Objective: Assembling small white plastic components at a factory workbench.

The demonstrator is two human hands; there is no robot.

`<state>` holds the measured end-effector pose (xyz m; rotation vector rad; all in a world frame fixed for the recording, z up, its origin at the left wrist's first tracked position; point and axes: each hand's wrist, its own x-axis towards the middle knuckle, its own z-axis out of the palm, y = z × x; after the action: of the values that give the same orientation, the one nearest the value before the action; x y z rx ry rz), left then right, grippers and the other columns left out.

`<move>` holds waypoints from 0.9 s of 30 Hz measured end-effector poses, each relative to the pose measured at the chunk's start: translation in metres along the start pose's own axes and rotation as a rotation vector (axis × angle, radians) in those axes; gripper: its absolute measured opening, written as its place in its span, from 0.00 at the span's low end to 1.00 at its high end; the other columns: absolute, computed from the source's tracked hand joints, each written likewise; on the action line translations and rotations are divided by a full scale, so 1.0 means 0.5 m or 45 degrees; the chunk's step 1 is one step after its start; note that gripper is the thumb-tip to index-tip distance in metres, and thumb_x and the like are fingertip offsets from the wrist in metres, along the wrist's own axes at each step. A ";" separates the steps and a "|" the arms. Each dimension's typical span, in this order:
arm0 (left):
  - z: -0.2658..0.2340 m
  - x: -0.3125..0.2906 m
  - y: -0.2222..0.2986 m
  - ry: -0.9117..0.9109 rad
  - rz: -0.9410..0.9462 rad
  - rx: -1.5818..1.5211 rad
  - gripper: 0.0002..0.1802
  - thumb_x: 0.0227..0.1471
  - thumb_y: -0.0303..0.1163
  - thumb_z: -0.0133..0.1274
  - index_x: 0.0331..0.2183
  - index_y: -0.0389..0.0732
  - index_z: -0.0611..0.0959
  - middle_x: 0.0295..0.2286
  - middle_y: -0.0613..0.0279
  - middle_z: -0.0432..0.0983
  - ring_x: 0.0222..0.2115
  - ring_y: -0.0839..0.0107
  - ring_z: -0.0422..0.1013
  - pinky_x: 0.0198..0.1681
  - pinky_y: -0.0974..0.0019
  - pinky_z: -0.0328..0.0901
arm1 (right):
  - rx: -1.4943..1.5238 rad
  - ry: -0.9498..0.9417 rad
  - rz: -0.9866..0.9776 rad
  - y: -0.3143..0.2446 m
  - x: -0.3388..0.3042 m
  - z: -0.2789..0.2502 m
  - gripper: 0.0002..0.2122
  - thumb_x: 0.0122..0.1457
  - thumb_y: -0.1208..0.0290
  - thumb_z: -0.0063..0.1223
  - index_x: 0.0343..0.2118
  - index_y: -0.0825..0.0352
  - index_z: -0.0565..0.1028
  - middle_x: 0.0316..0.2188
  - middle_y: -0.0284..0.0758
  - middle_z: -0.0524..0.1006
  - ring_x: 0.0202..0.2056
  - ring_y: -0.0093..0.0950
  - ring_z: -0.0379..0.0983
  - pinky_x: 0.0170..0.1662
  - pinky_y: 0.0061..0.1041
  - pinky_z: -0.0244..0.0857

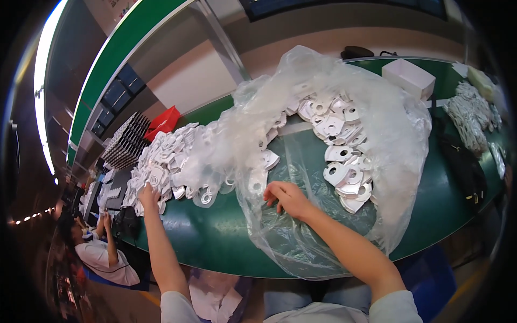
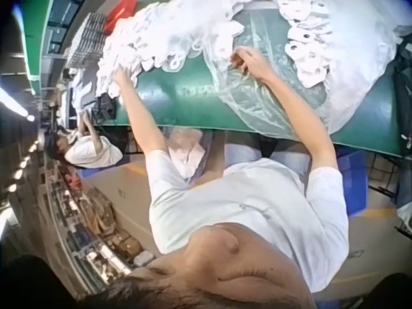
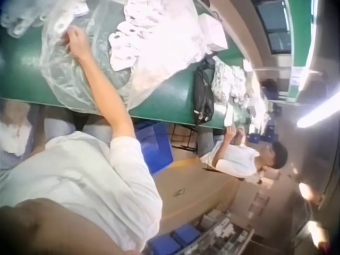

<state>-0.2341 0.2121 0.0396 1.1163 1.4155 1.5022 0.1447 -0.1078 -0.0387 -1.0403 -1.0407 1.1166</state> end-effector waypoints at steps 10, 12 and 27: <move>0.275 -0.764 -0.001 -1.583 1.082 0.449 0.17 0.42 0.25 0.57 0.38 0.38 0.76 0.41 0.51 0.71 0.42 0.54 0.69 0.44 0.63 0.64 | 0.498 0.344 -0.069 -0.016 0.008 -0.023 0.14 0.64 0.60 0.38 0.38 0.68 0.68 0.31 0.34 0.71 0.28 0.24 0.72 0.21 0.18 0.64; 0.277 -0.797 -0.022 -1.676 0.984 0.388 0.23 0.44 0.29 0.57 0.45 0.40 0.73 0.48 0.50 0.64 0.49 0.53 0.63 0.51 0.57 0.59 | 0.448 0.477 -0.148 -0.035 -0.001 -0.071 0.13 0.64 0.62 0.38 0.37 0.69 0.68 0.29 0.34 0.71 0.26 0.25 0.72 0.21 0.19 0.64; 0.270 -0.790 -0.049 -1.683 1.403 0.745 0.26 0.47 0.38 0.54 0.48 0.41 0.71 0.51 0.52 0.61 0.55 0.55 0.56 0.59 0.48 0.46 | -0.347 0.646 -0.222 -0.338 -0.017 -0.251 0.08 0.58 0.68 0.44 0.32 0.67 0.72 0.25 0.33 0.75 0.25 0.22 0.73 0.26 0.19 0.65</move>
<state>0.0178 -0.1162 -0.0198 2.7730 0.1708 0.4422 0.2959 -0.1519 0.1013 -1.3349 -0.8608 0.5324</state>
